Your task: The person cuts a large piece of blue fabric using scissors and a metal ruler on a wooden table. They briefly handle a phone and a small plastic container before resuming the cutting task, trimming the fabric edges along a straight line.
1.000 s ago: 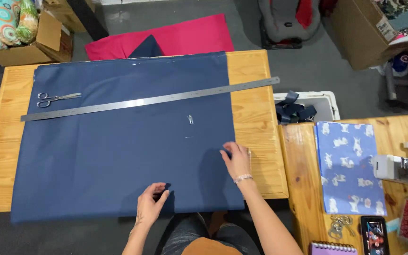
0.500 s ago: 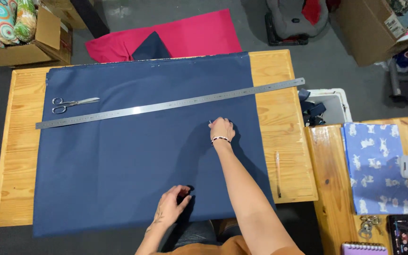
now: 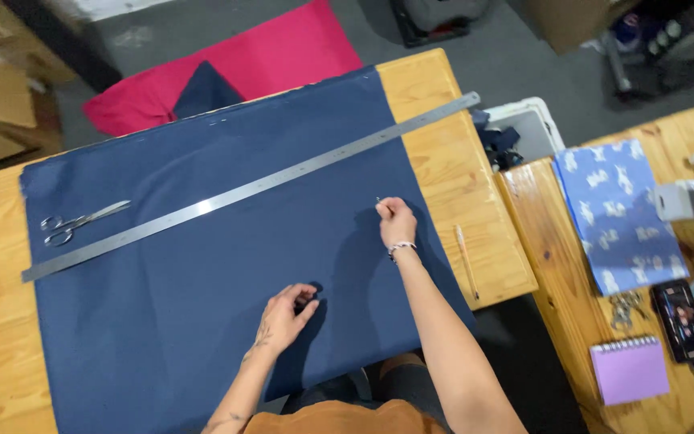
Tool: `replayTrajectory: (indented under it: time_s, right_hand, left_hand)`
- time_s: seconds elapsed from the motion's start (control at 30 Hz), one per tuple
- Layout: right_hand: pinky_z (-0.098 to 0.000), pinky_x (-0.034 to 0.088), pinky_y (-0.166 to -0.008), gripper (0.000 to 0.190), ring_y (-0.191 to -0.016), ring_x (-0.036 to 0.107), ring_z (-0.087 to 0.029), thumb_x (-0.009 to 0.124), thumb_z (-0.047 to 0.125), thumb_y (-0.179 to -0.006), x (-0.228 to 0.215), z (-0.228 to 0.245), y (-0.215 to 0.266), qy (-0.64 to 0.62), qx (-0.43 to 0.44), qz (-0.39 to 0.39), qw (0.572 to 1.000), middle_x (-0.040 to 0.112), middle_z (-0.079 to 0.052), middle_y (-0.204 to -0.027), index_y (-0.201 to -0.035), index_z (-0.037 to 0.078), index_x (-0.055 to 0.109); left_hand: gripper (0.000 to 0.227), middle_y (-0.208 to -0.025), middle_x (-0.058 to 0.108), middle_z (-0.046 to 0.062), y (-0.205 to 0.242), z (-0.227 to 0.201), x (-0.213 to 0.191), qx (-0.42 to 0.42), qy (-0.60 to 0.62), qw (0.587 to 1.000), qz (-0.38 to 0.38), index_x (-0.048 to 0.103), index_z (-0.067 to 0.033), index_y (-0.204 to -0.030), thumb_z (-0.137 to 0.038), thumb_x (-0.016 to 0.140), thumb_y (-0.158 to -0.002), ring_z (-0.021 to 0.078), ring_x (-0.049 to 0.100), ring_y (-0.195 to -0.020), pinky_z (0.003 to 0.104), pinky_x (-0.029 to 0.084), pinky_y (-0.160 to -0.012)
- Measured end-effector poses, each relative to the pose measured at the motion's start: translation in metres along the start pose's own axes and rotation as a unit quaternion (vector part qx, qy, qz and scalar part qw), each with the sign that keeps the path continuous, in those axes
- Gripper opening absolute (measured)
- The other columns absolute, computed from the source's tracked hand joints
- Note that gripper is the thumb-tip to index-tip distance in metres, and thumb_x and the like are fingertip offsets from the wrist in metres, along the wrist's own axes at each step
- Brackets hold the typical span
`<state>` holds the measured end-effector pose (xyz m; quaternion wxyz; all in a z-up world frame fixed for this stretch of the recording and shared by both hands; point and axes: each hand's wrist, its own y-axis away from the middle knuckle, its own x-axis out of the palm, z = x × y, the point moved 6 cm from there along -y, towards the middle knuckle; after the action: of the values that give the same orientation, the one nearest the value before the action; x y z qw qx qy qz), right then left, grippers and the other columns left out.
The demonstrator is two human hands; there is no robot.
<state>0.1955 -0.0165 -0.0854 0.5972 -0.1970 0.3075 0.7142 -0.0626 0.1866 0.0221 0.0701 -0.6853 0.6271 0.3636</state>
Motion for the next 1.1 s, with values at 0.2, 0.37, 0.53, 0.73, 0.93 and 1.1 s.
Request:
replayTrajectory:
  time_s: [0.2,0.37,0.53,0.73,0.93,1.1]
  right_hand:
    - [-0.0268,0.056,-0.068,0.017,-0.069,0.068,-0.013,0.077,0.022,-0.092,-0.036,-0.102,0.056,-0.208,0.125,-0.062,0.968,0.077,-0.008,-0.094,-0.108,0.017,0.077]
    - [-0.0211,0.054,-0.063,0.013,-0.065,0.06,-0.01,0.072,0.014,-0.096,-0.058,-0.125,0.107,-0.305,0.139,-0.06,0.94,0.073,-0.008,-0.085,-0.106,0.007,0.074]
    - [-0.0204,0.058,-0.069,0.019,-0.082,0.064,-0.012,0.075,0.022,-0.095,-0.087,-0.133,0.144,-0.346,0.165,-0.069,0.921,0.075,-0.008,-0.103,-0.108,0.009,0.074]
    - [-0.0232,0.062,-0.068,0.013,-0.078,0.067,-0.013,0.076,0.02,-0.094,-0.109,-0.148,0.152,-0.377,0.166,-0.063,0.909,0.076,-0.009,-0.098,-0.102,0.01,0.076]
    - [-0.0258,0.066,-0.07,0.023,-0.078,0.071,-0.013,0.078,0.016,-0.093,-0.119,-0.144,0.141,-0.507,0.182,-0.048,0.841,0.075,-0.014,-0.093,-0.11,0.0,0.073]
    - [-0.0296,0.066,-0.072,0.024,-0.08,0.071,-0.016,0.078,0.013,-0.093,-0.15,-0.148,0.123,-0.485,0.173,-0.028,0.857,0.074,-0.018,-0.094,-0.111,-0.002,0.073]
  left_hand:
    - [0.022,-0.101,0.071,0.005,-0.091,-0.033,0.034,0.025,-0.094,0.995,-0.025,0.071,-0.0232,-0.111,-0.03,0.074,-0.091,0.0316,0.072,-0.102,0.046,0.06,-0.086]
    - [0.021,-0.105,0.064,0.001,-0.142,-0.061,0.039,-0.008,-0.194,0.98,-0.051,0.069,-0.023,-0.106,-0.033,0.077,-0.089,0.0277,0.069,-0.108,0.044,0.061,-0.09]
    - [0.007,-0.098,0.063,0.001,-0.154,-0.066,0.061,0.007,-0.341,0.94,-0.016,0.07,-0.0214,-0.095,-0.028,0.07,-0.093,0.0253,0.072,-0.103,0.043,0.063,-0.089]
    - [0.024,-0.107,0.06,0.013,-0.155,-0.051,0.09,0.038,-0.361,0.931,-0.03,0.06,-0.0084,-0.106,-0.032,0.06,-0.099,0.0378,0.069,-0.105,0.049,0.06,-0.087]
    - [0.016,-0.091,0.075,0.019,-0.1,-0.157,0.176,0.079,0.048,0.992,0.084,0.066,-0.0103,-0.104,-0.025,0.06,-0.102,0.0413,0.073,-0.097,0.05,0.057,-0.083]
    - [0.012,-0.087,0.075,0.012,-0.09,-0.179,0.237,0.022,0.224,0.966,0.127,0.068,-0.0099,-0.1,-0.021,0.063,-0.101,0.023,0.07,-0.087,0.038,0.057,-0.081]
